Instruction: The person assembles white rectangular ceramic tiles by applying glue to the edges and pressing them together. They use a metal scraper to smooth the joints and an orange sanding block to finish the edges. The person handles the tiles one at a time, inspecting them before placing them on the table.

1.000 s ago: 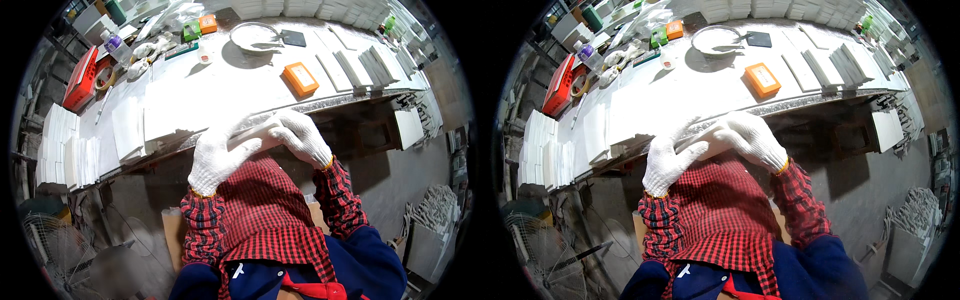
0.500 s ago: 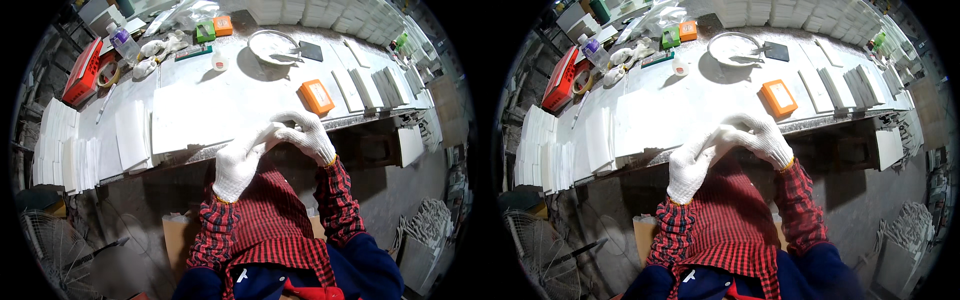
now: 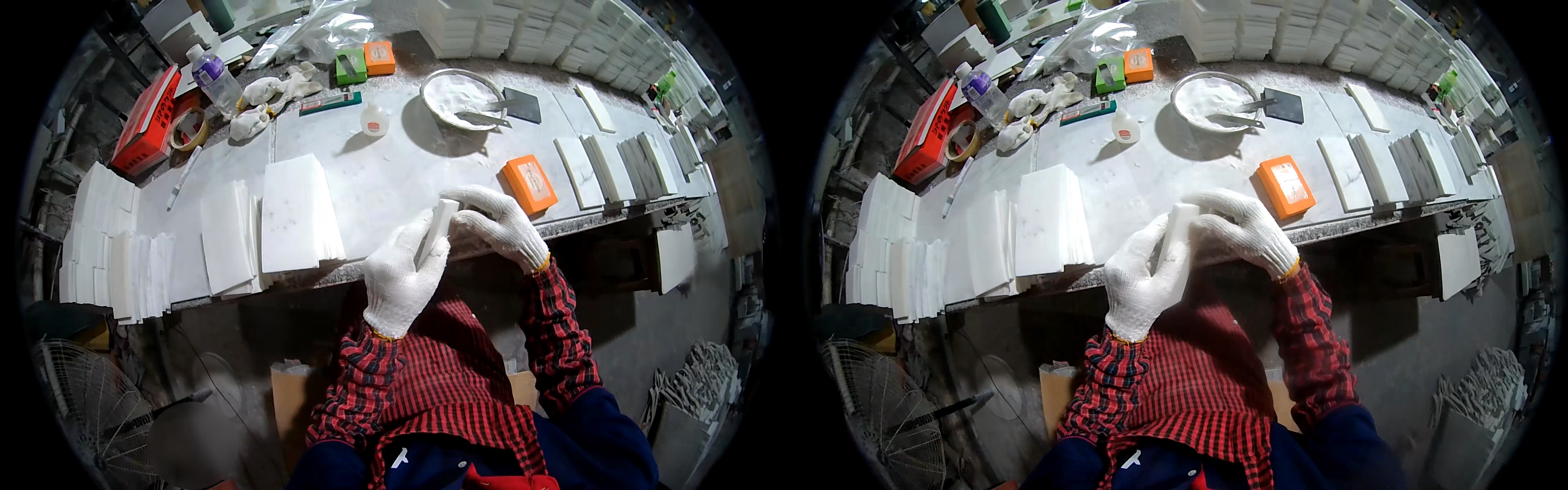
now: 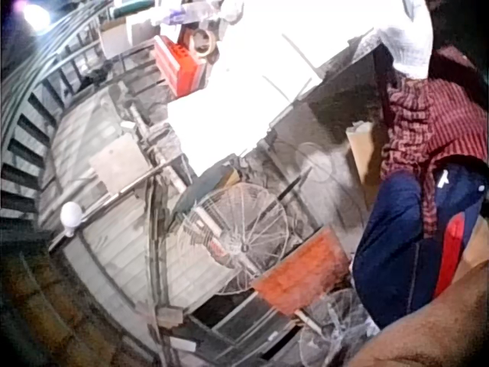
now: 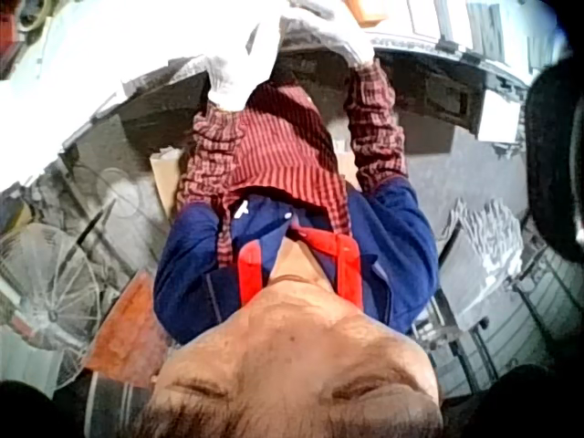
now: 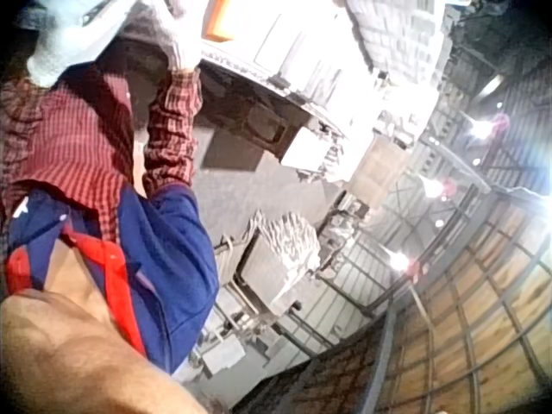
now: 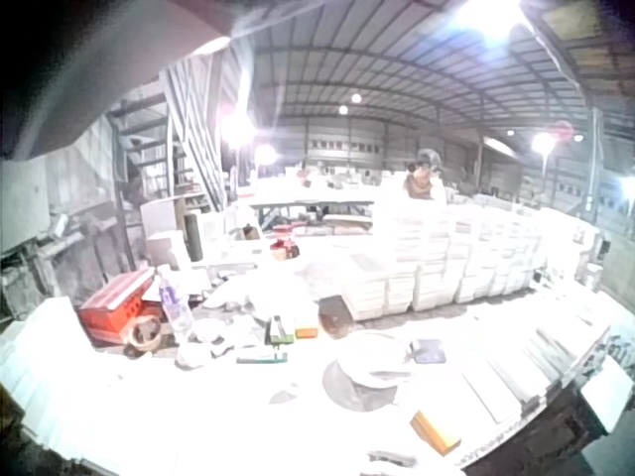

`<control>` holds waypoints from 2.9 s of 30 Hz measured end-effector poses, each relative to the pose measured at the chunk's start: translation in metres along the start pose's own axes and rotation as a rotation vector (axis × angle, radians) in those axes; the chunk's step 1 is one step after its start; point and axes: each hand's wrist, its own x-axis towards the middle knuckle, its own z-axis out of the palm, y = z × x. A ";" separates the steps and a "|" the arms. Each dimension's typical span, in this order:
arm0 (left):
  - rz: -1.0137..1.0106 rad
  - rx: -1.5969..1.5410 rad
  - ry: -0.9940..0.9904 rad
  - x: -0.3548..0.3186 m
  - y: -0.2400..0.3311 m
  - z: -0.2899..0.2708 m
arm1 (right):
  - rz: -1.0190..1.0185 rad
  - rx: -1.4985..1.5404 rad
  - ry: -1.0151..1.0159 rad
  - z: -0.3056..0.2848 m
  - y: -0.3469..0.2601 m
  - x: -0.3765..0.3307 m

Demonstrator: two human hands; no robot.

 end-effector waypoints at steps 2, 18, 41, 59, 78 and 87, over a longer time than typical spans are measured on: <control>-0.002 0.018 0.017 0.002 0.002 0.004 | 0.061 0.058 0.000 0.001 -0.004 0.001; -0.174 -0.084 0.024 0.007 0.002 0.008 | -0.009 -0.364 0.699 -0.036 -0.013 0.027; -0.103 0.043 0.038 0.009 0.014 0.019 | -0.244 -1.071 0.500 -0.090 0.015 0.084; -0.130 0.057 0.033 0.006 0.016 0.019 | 0.151 -0.245 0.536 -0.074 0.007 0.080; -0.068 0.039 0.063 0.000 0.016 0.024 | 0.317 0.305 0.493 -0.053 -0.025 0.016; -0.083 0.004 0.074 -0.003 0.014 0.027 | 0.368 0.347 0.498 -0.022 -0.055 -0.033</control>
